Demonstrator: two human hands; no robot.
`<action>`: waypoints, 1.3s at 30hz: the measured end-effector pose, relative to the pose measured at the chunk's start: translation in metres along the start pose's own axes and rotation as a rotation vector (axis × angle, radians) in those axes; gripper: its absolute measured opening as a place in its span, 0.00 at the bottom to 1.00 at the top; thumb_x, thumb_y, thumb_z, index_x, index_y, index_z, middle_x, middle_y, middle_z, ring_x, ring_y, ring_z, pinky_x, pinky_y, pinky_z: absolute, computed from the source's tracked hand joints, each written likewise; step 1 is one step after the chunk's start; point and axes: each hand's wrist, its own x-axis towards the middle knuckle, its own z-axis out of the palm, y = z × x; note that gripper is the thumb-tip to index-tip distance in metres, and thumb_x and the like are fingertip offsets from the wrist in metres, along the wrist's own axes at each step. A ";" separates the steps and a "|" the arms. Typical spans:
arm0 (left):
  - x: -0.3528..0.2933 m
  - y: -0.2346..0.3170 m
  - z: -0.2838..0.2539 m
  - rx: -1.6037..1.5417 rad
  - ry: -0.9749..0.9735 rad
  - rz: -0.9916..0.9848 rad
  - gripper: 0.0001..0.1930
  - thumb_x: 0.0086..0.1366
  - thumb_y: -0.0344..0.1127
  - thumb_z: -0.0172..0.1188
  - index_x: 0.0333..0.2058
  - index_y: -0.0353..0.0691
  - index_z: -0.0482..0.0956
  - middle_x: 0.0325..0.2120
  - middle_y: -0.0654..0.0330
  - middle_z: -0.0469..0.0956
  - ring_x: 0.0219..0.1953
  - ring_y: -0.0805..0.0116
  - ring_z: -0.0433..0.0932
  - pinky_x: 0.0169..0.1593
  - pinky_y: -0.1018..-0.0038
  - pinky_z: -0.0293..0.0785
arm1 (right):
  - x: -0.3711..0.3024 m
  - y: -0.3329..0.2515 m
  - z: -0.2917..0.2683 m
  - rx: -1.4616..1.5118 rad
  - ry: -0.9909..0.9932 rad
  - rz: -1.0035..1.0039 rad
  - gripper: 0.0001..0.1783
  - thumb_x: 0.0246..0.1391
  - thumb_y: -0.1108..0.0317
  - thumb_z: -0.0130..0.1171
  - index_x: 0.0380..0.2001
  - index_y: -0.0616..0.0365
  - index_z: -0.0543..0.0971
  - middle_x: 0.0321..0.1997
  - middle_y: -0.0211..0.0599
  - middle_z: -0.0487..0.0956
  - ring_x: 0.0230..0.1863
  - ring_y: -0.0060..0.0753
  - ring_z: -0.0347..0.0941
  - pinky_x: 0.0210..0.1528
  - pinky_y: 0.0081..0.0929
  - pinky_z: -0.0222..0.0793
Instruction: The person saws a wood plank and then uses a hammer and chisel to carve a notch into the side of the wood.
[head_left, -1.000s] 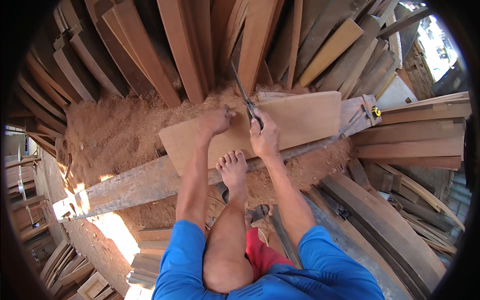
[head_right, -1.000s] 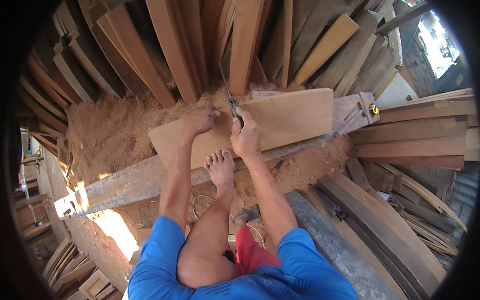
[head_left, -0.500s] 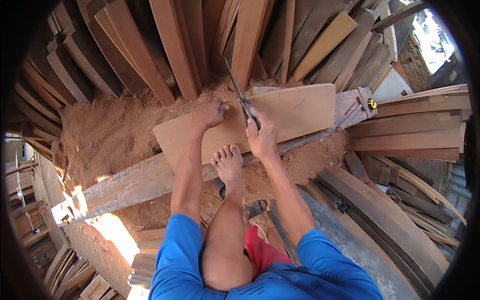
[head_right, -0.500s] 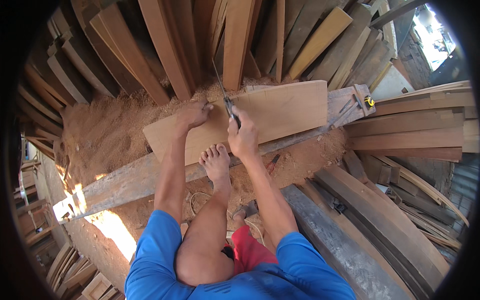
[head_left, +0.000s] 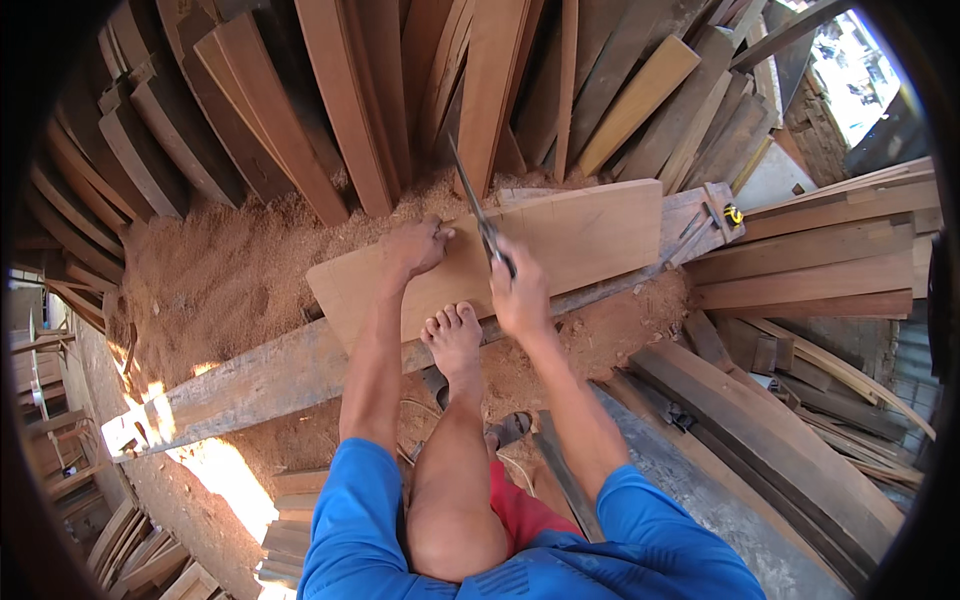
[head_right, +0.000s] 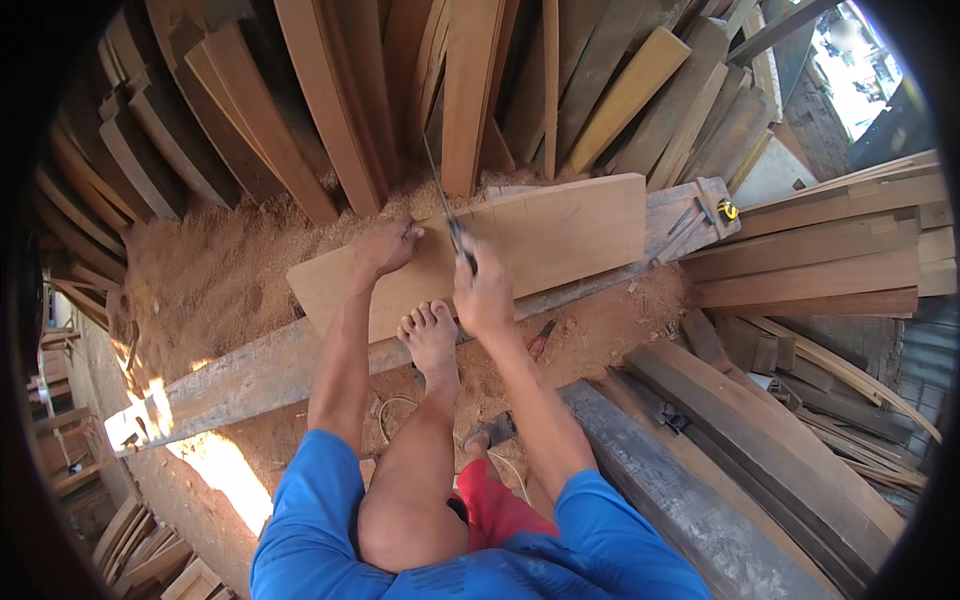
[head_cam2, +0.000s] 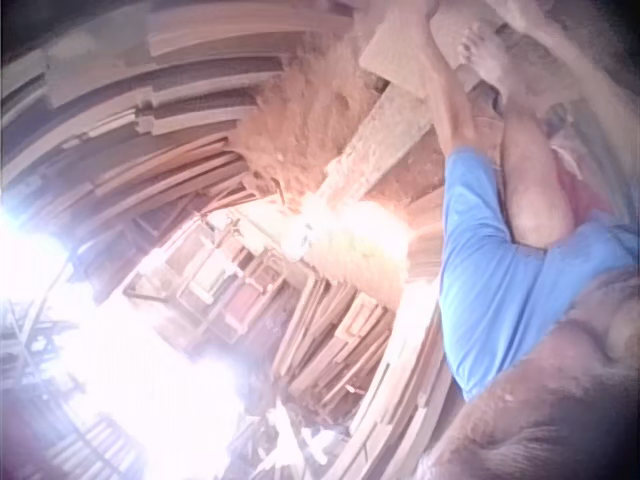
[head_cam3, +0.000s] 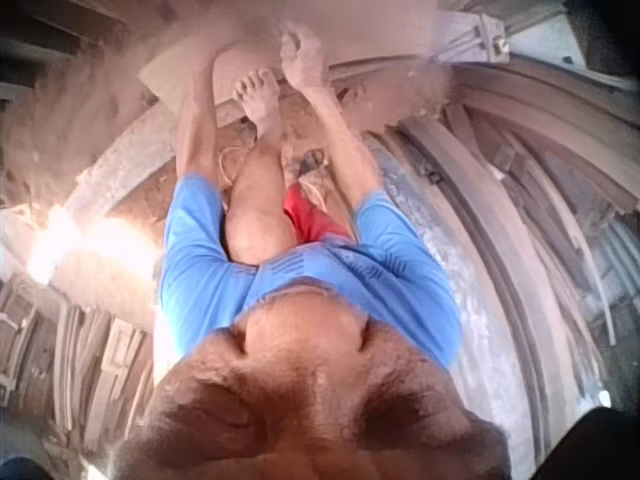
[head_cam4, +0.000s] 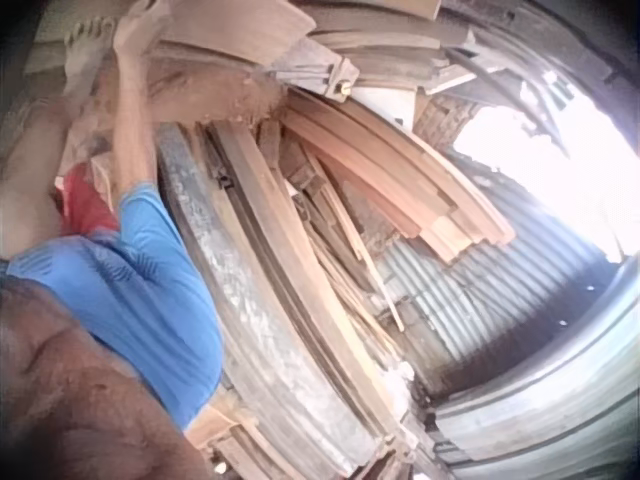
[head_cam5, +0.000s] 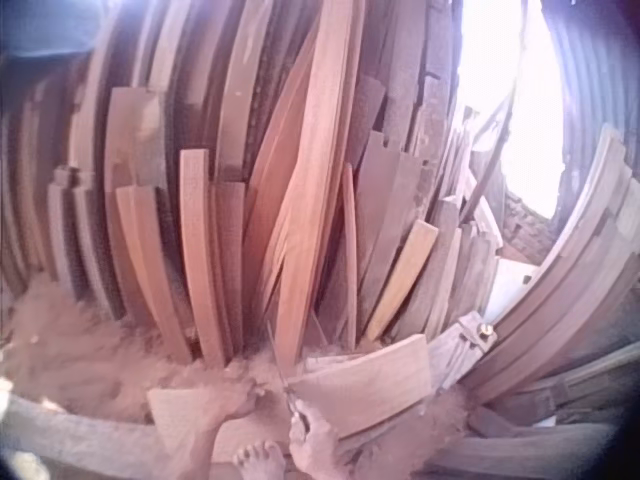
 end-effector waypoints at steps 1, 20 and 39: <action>-0.003 -0.011 -0.001 0.007 0.011 -0.012 0.25 0.76 0.60 0.51 0.56 0.49 0.81 0.52 0.44 0.84 0.57 0.41 0.82 0.57 0.42 0.76 | -0.024 -0.019 -0.016 0.106 -0.077 0.171 0.18 0.70 0.70 0.56 0.60 0.65 0.79 0.42 0.54 0.84 0.39 0.47 0.82 0.43 0.40 0.77; -0.006 -0.021 0.009 0.041 0.068 -0.029 0.25 0.75 0.60 0.52 0.57 0.48 0.81 0.50 0.45 0.85 0.56 0.42 0.82 0.58 0.46 0.78 | -0.144 -0.045 -0.079 0.154 -0.119 0.382 0.19 0.69 0.72 0.57 0.60 0.67 0.79 0.44 0.52 0.87 0.49 0.47 0.86 0.50 0.42 0.79; -0.008 0.006 0.009 0.071 0.098 0.030 0.23 0.75 0.60 0.52 0.55 0.51 0.81 0.50 0.48 0.85 0.56 0.45 0.82 0.57 0.46 0.77 | 0.031 0.002 0.022 -0.005 0.015 0.091 0.17 0.69 0.72 0.56 0.57 0.63 0.81 0.36 0.50 0.85 0.36 0.42 0.84 0.42 0.41 0.78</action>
